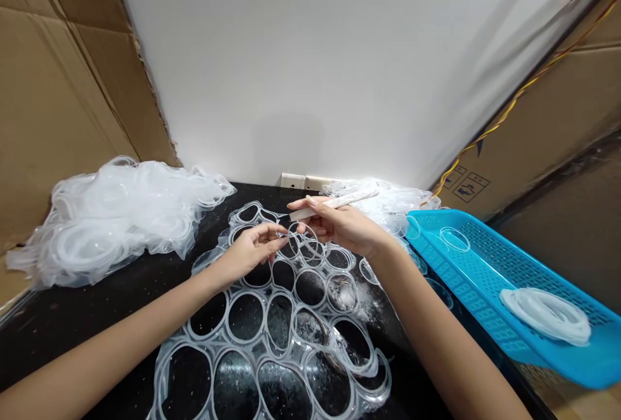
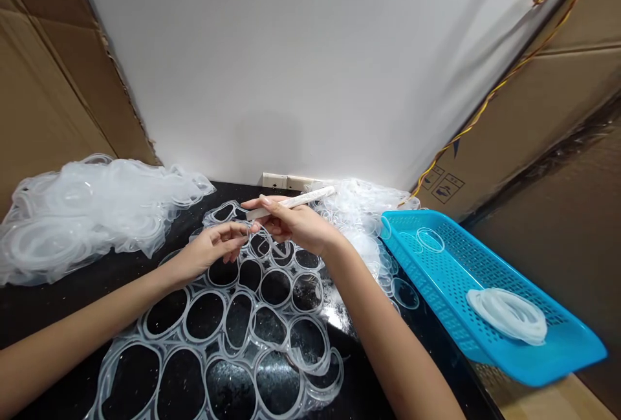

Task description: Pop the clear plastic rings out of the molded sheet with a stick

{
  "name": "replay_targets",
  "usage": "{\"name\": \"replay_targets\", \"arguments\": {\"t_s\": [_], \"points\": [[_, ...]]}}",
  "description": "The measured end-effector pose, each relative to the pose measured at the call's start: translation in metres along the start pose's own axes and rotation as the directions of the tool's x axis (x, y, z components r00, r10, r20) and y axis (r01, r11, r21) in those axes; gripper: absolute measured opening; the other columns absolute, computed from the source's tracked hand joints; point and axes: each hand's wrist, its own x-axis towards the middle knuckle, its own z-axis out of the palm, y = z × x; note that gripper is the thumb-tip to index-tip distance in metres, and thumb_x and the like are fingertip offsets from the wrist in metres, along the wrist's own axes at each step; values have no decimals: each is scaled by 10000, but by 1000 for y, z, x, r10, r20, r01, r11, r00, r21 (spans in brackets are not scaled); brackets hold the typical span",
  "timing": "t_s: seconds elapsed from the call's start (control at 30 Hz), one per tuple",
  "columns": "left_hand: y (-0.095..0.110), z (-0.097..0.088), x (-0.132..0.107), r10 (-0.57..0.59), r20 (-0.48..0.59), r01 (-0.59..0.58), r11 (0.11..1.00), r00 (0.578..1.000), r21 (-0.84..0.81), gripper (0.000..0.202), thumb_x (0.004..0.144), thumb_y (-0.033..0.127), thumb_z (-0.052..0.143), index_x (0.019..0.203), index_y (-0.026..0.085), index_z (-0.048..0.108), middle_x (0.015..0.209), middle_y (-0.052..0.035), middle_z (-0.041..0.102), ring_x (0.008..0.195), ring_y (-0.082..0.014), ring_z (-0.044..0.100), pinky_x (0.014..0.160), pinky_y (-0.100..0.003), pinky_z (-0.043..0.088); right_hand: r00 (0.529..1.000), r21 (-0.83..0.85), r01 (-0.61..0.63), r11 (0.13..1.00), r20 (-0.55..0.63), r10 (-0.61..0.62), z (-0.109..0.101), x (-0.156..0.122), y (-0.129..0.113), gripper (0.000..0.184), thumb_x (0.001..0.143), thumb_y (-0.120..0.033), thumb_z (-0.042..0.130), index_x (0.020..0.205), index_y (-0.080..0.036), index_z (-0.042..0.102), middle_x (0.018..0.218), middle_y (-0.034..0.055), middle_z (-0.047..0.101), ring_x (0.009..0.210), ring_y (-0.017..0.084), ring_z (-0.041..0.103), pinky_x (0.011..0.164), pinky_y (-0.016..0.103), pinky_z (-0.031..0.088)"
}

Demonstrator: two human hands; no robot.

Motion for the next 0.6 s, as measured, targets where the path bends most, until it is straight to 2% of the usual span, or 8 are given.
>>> {"name": "replay_targets", "arguments": {"t_s": [0.07, 0.13, 0.3, 0.47, 0.6], "points": [[0, 0, -2, -4, 18, 4, 999, 1000, -42, 270, 709, 421, 627, 752, 156, 602, 558, 44, 488, 519, -90, 434, 520, -230, 350, 1000, -18, -13, 1000, 11, 13, 1, 0, 1, 291, 841, -434, 500, 971, -214, 638, 683, 17, 583, 489, 63, 268, 418, 218, 159], [1, 2, -3, -6, 25, 8, 995, 1000, -103, 282, 713, 436, 624, 717, 155, 603, 600, 29, 505, 574, -99, 460, 554, -232, 367, 1000, -25, -12, 1000, 9, 12, 1, 1, 3, 287, 845, -429, 494, 971, -216, 638, 675, 14, 569, 493, 65, 275, 418, 218, 155], [0, 9, -7, -42, 58, 56, 964, 997, -260, 384, 678, 464, 654, 925, 177, 583, 902, -40, 600, 740, -150, 577, 598, -252, 416, 1000, 0, -14, 1000, 6, 14, 0, 4, 8, 284, 842, -431, 500, 971, -219, 637, 661, 1, 520, 482, 57, 264, 414, 215, 133], [-8, 13, -6, -27, 5, 27, 943, 1000, -333, 304, 644, 391, 715, 802, 176, 569, 750, 3, 628, 724, -129, 603, 634, -228, 433, 1000, 0, -16, 1000, -8, 16, 1, 8, 14, 315, 843, -450, 494, 972, -203, 643, 640, -4, 489, 480, 47, 290, 416, 210, 138], [-15, 15, -6, -11, -11, 7, 950, 1000, -312, 261, 649, 364, 720, 770, 164, 603, 746, -12, 665, 702, -139, 629, 661, -246, 460, 997, 31, -11, 999, -71, 13, 5, 13, 21, 332, 839, -463, 490, 954, -193, 645, 596, -13, 453, 497, 58, 328, 426, 208, 181]]}}
